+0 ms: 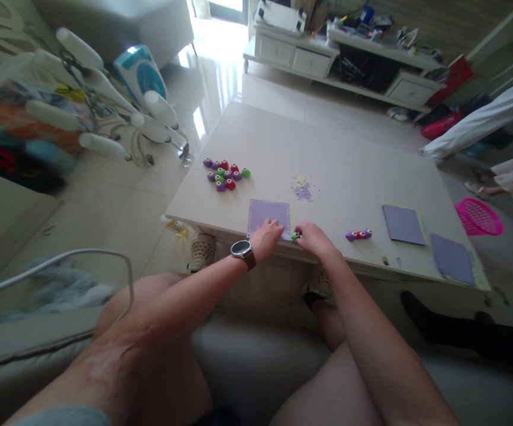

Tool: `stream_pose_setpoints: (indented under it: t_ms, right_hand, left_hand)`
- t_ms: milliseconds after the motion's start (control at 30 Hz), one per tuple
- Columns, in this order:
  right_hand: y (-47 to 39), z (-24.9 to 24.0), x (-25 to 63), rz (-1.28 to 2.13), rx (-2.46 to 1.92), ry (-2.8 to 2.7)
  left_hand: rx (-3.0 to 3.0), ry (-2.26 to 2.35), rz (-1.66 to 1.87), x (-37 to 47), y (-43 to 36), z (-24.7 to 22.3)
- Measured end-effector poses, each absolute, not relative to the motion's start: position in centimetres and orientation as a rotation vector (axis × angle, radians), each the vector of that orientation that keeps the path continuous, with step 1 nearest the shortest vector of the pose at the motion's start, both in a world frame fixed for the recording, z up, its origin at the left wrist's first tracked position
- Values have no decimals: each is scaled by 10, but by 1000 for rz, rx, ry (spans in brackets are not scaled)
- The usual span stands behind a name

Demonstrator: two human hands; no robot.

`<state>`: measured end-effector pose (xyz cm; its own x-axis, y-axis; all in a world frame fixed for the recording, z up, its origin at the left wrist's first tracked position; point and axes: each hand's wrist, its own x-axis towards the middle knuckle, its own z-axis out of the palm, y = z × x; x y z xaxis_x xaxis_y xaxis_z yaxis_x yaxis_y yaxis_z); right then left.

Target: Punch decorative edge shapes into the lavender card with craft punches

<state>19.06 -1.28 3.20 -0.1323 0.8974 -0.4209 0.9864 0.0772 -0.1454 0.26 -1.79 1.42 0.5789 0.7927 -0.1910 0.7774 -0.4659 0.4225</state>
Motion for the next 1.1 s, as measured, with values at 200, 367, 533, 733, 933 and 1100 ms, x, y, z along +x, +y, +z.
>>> stream_pose_setpoints:
  t_ms: [200, 367, 533, 733, 933, 1100]
  right_hand:
    - [-12, 31, 192, -590, 1903, 2131]
    - [-12, 31, 192, -598, 1908, 2136]
    - [-13, 32, 191, -603, 1916, 2128]
    - [-11, 29, 192, -606, 1918, 2144]
    - [-11, 25, 193, -603, 1930, 2161]
    - [-11, 25, 194, -591, 1915, 2161]
  left_hand:
    - [2337, 1250, 41, 2, -17, 14]
    - [2324, 1249, 50, 2, -17, 14]
    - [2329, 1248, 45, 2, -18, 14]
    - [2324, 1252, 48, 2, -18, 15]
    - [2323, 1251, 42, 2, -18, 16]
    - [2324, 1257, 47, 2, -18, 15]
